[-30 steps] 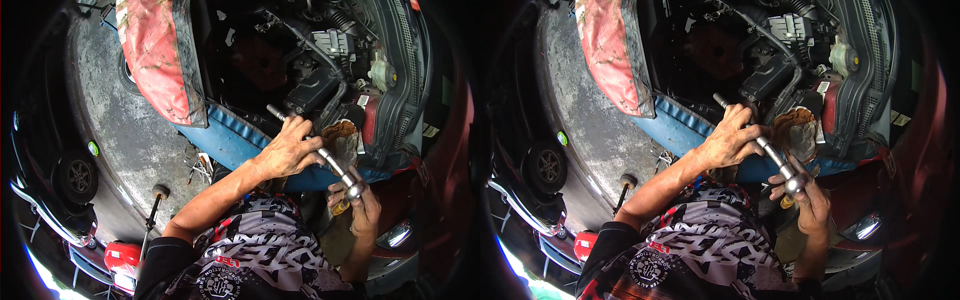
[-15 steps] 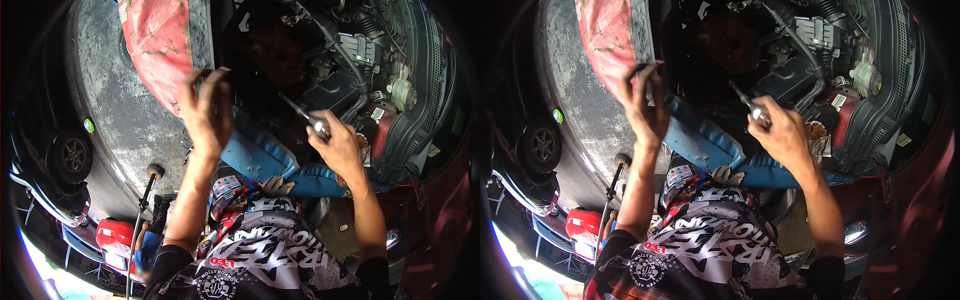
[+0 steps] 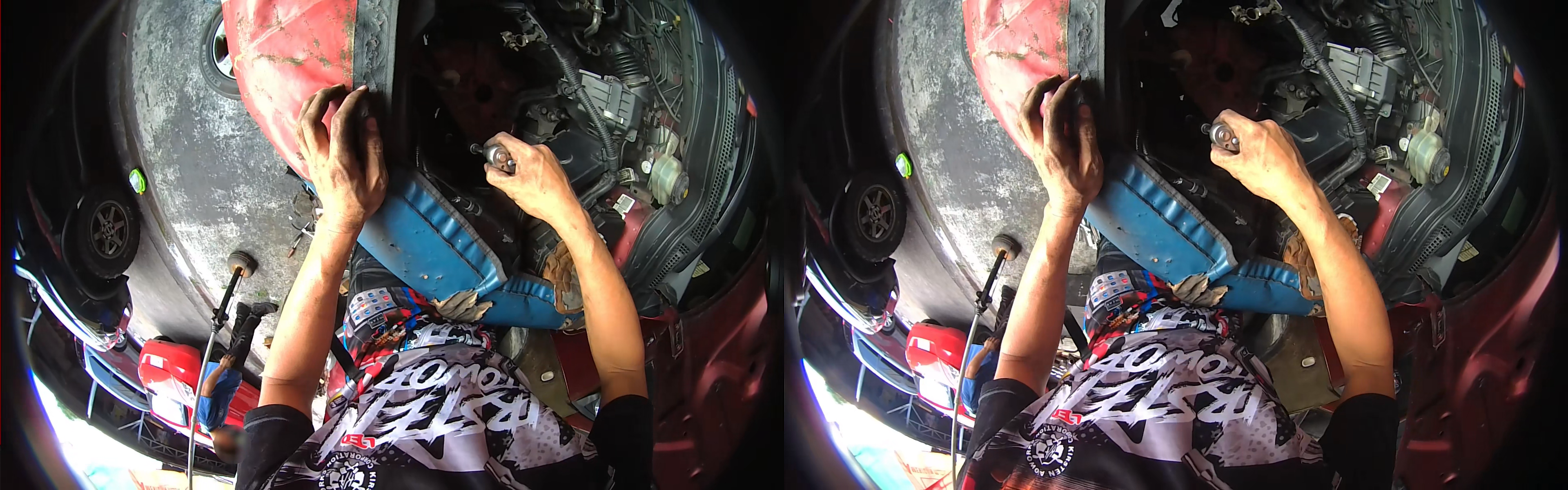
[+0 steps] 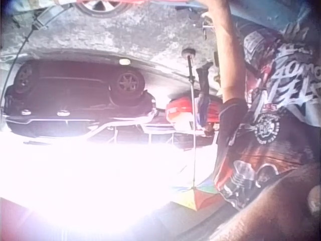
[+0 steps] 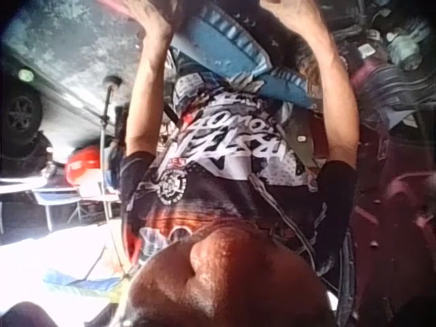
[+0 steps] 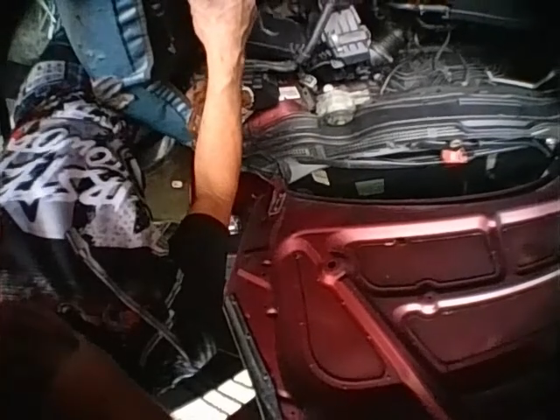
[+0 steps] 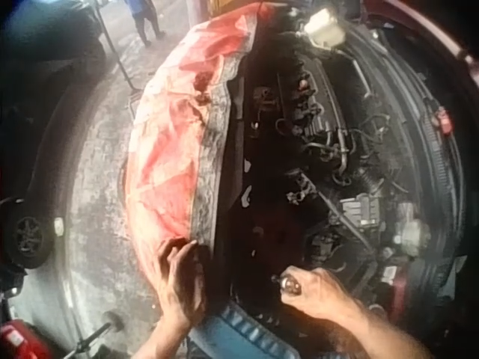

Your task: Loosening bolts and tapping engine components using a socket wrench and hammer.

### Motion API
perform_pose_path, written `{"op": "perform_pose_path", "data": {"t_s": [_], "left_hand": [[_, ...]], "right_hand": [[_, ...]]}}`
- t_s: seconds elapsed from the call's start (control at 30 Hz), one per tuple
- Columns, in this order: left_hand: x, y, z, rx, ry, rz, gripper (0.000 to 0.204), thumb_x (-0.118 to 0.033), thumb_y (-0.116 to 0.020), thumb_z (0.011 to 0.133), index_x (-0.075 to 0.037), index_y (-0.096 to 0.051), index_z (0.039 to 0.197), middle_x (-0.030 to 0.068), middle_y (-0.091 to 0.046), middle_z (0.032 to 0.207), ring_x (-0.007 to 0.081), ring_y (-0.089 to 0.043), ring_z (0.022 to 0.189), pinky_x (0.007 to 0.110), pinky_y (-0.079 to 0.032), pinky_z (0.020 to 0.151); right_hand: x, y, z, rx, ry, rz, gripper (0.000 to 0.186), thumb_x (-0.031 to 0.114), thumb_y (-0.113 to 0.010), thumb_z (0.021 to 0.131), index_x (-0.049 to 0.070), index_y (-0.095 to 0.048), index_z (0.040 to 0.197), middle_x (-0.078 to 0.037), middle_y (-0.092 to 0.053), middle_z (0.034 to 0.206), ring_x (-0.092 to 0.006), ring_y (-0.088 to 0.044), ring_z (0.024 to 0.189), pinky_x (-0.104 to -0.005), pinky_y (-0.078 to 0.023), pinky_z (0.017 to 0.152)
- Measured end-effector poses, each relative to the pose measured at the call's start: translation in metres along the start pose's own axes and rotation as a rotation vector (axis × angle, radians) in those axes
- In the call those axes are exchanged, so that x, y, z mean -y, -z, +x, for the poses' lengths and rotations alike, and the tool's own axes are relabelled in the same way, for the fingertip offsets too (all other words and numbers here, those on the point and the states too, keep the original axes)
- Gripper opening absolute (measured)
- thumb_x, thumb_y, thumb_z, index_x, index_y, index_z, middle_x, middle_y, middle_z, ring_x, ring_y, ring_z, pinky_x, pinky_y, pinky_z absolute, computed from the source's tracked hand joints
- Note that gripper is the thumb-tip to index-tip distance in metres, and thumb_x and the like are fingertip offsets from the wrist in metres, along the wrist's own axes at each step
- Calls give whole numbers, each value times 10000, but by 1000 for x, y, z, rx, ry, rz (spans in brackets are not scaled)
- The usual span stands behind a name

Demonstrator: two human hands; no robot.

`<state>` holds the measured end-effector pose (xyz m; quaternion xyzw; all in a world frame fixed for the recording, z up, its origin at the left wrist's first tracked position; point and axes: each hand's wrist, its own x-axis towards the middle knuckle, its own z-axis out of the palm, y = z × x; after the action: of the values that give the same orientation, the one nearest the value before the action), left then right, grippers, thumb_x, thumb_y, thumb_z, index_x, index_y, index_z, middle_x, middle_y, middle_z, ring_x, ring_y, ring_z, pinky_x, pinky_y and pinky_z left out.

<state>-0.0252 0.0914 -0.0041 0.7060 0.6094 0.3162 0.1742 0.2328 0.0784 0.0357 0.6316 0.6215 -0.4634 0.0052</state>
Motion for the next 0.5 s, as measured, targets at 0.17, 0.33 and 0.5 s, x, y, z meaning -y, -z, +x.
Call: {"op": "perform_pose_path", "data": {"t_s": [0.17, 0.33, 0.5], "left_hand": [[2, 0, -1, 7, -1, 4, 370, -99, -616, 876, -78, -598, 1244, 176, -514, 1295, 375, -446, 1237, 492, -330, 1067], [-3, -2, 1, -3, -5, 4, 370, -105, -618, 876, -80, -599, 1244, 177, -516, 1295, 376, -445, 1238, 497, -324, 1069], [-1, 0, -1, -3, 2, 14, 356, -113, -612, 884, -79, -603, 1238, 175, -517, 1293, 373, -446, 1237, 493, -323, 1070]], "right_hand": [[-4, -4, 5, 20, -2, -8, 171, 185, -643, 820, 63, -570, 916, -171, -632, 727, -411, -643, 741, -458, -511, 642], [-22, -18, 22, 32, -16, -71, 184, 191, -661, 811, 69, -605, 936, -193, -668, 770, -416, -658, 799, -472, -525, 688], [-11, -11, 33, 100, 105, -209, 240, 180, -690, 784, 58, -630, 982, -194, -677, 774, -401, -667, 803, -476, -539, 702]]}}
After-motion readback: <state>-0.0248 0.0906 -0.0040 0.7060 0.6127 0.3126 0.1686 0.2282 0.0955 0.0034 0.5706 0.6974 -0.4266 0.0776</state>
